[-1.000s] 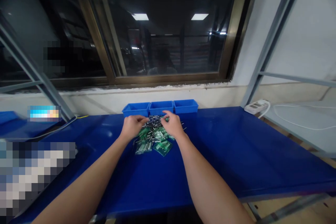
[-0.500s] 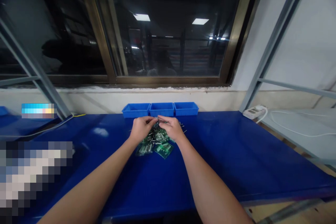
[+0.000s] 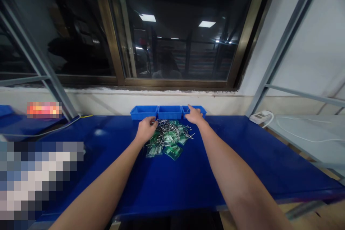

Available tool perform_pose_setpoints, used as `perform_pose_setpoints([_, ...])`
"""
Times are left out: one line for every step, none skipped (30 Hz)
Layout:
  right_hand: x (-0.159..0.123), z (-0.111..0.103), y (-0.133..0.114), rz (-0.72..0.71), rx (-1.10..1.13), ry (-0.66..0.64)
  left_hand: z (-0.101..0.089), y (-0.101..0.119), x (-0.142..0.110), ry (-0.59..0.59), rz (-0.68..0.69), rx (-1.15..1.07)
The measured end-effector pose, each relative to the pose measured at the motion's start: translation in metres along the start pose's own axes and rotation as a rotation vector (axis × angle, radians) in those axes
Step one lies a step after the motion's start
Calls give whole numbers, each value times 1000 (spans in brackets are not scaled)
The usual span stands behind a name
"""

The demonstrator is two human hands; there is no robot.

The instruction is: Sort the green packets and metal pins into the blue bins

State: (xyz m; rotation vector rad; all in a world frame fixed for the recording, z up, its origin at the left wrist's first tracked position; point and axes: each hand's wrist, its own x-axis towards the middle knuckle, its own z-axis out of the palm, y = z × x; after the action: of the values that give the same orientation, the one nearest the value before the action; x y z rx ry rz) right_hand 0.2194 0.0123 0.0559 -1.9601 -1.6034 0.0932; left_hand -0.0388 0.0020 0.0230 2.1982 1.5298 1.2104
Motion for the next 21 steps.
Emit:
perform_pose_setpoints([-1,1,2,-3,23,12,0,-1,0,-7,-3,10])
perform_pose_setpoints([-2,2,4,-8,50,34,1,-1,0,-16,-6,23])
perform_pose_setpoints([-4,3,6,-10,75,60,1,-2,1,-27,-7,40])
perform_pose_setpoints([-7,4,6,-4,93,91,1,-2,1,-38,-10,59])
perform_pose_setpoints([-10,6,6,8,107,126,0,-2,2,-51,-10,78])
perform_pose_setpoints([-13,9,6,20,120,167,0,-3,2,-62,-12,97])
perform_pose_setpoints([-17,11,5,22,136,208,-1,-3,3,-75,-11,115])
perform_pose_setpoints([-21,15,4,7,154,237,-2,-4,3,-91,-3,131])
perform_pose_setpoints([-26,19,3,-28,174,250,-2,-4,3,-112,14,144])
perform_pose_setpoints([-31,24,1,-84,190,223,-3,-5,2,-142,41,153])
perform_pose_setpoints([-37,28,0,-149,192,157,-3,-5,1,-177,77,161])
perform_pose_setpoints([-42,33,-2,-207,167,79,-3,-5,-1,-217,113,170])
perform_pose_setpoints([-47,38,-4,-251,125,8,-2,-5,-3,-261,142,185])
perform_pose_setpoints([-51,41,-6,-267,77,-48,0,-5,-5,-308,155,206])
perform_pose_setpoints([-54,45,-9,-274,31,-99,1,-5,-8,-358,152,234])
perform_pose_setpoints([-57,47,-11,-270,-1,-142,3,-5,-10,-407,140,266])
perform_pose_setpoints([-59,48,-14,-261,-21,-174,5,-4,-12,-452,124,297])
perform_pose_setpoints([-60,49,-16,-254,-32,-191,7,-4,-14,-490,112,323])
perform_pose_setpoints([-61,49,-18,-251,-33,-194,8,-4,-15,-519,108,342])
perform_pose_setpoints([-61,49,-19,-258,-26,-188,9,-4,-15,-538,111,355])
perform_pose_setpoints([-61,49,-21,-272,-12,-176,10,-4,-15,-550,117,362])
